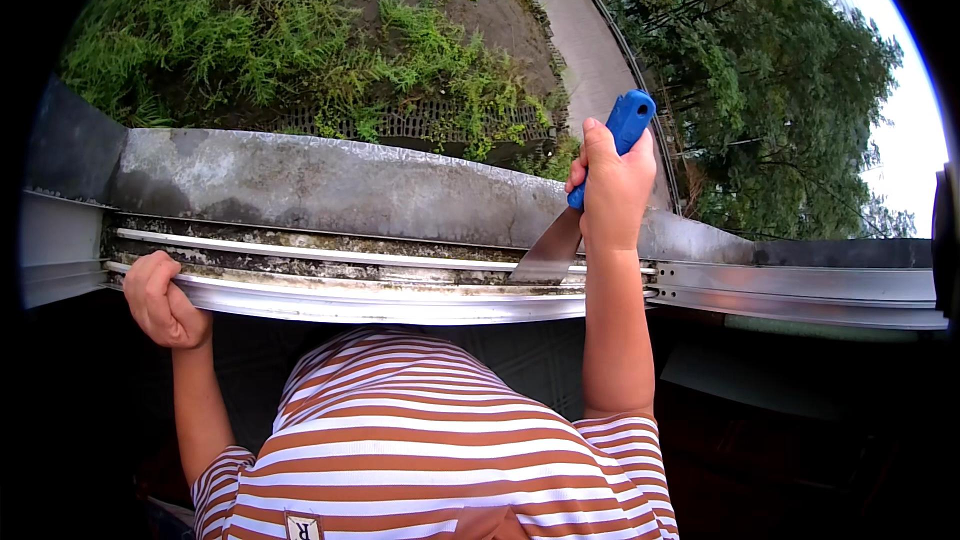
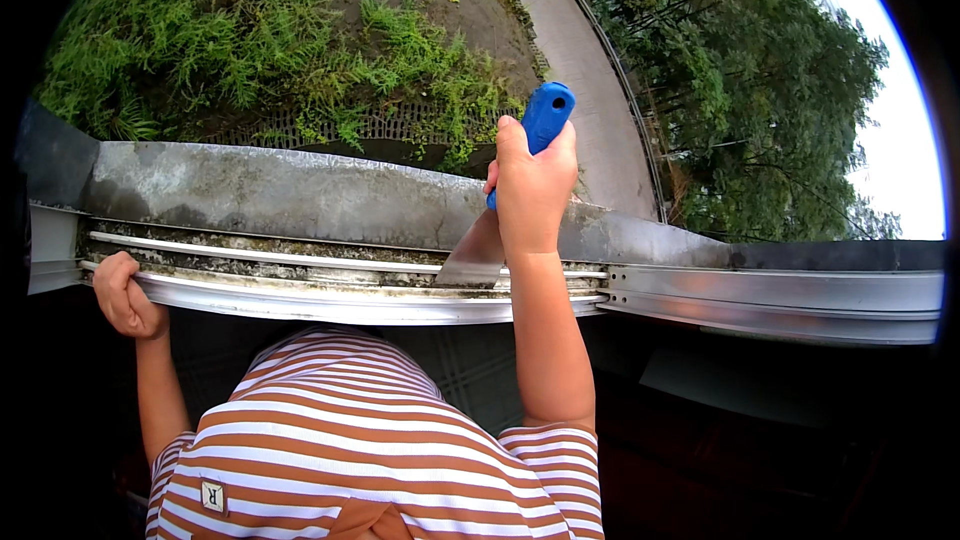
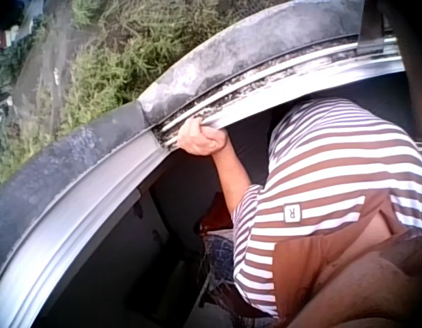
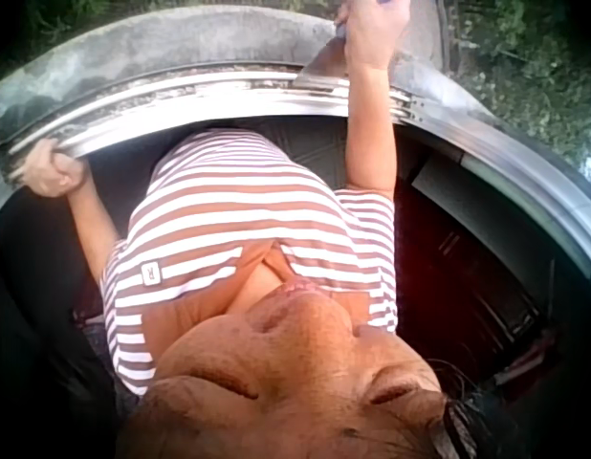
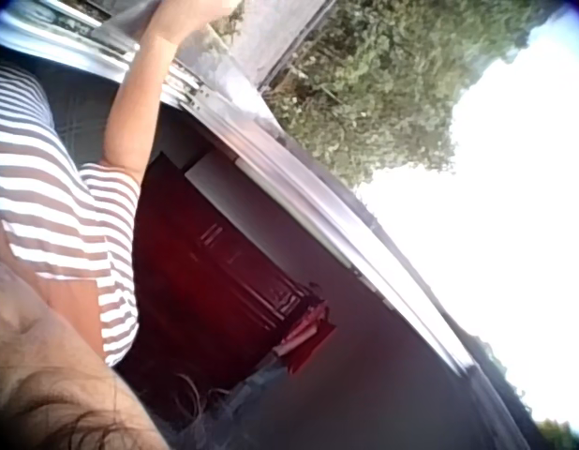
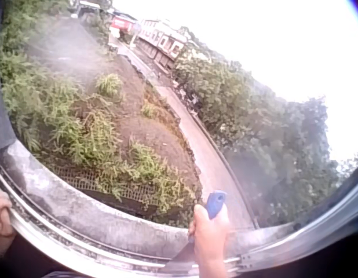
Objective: The person cleans a window track by scraping debris with a blue-handled scraper and wiping the track with a gray cloth. The person repeatedly scrapes and wipes along the length of the track, removing accumulated dirt and debris.
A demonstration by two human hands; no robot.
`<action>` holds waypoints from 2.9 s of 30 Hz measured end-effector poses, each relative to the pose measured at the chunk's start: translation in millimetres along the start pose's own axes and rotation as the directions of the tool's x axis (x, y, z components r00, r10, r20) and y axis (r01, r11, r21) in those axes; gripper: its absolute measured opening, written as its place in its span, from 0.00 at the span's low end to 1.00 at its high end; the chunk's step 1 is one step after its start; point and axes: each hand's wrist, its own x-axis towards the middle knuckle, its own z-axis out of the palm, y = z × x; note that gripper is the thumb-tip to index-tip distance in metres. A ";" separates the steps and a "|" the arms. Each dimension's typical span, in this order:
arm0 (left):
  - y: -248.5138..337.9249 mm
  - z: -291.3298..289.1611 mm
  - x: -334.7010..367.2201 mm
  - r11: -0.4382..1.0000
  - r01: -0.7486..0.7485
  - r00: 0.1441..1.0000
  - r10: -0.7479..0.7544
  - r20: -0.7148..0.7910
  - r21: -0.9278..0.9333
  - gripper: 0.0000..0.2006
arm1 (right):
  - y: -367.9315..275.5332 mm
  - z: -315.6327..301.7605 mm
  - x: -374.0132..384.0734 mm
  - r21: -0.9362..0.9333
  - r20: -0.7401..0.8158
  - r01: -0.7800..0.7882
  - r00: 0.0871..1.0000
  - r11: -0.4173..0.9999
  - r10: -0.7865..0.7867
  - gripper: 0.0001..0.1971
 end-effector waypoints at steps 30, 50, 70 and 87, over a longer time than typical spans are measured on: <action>-1.0 -3.2 0.8 1.000 -0.012 1.000 0.013 0.017 -0.021 0.07 | -34.2 3.1 -81.0 0.221 -0.216 0.351 0.927 0.910 -0.305 0.08; 1.3 -2.8 5.1 0.999 -0.023 0.999 0.024 0.033 -0.038 0.07 | -30.4 34.6 -64.7 0.163 -0.116 0.293 0.954 0.942 -0.277 0.09; -1.4 -1.2 2.3 0.999 -0.033 0.999 0.034 0.015 -0.030 0.06 | -5.1 55.5 -1.4 -0.082 0.114 -0.099 0.988 0.992 0.108 0.09; 1.4 -2.3 3.4 1.000 -0.019 0.999 0.019 -0.036 -0.006 0.06 | -38.2 34.9 113.6 0.273 0.075 -0.338 0.941 0.901 0.330 0.10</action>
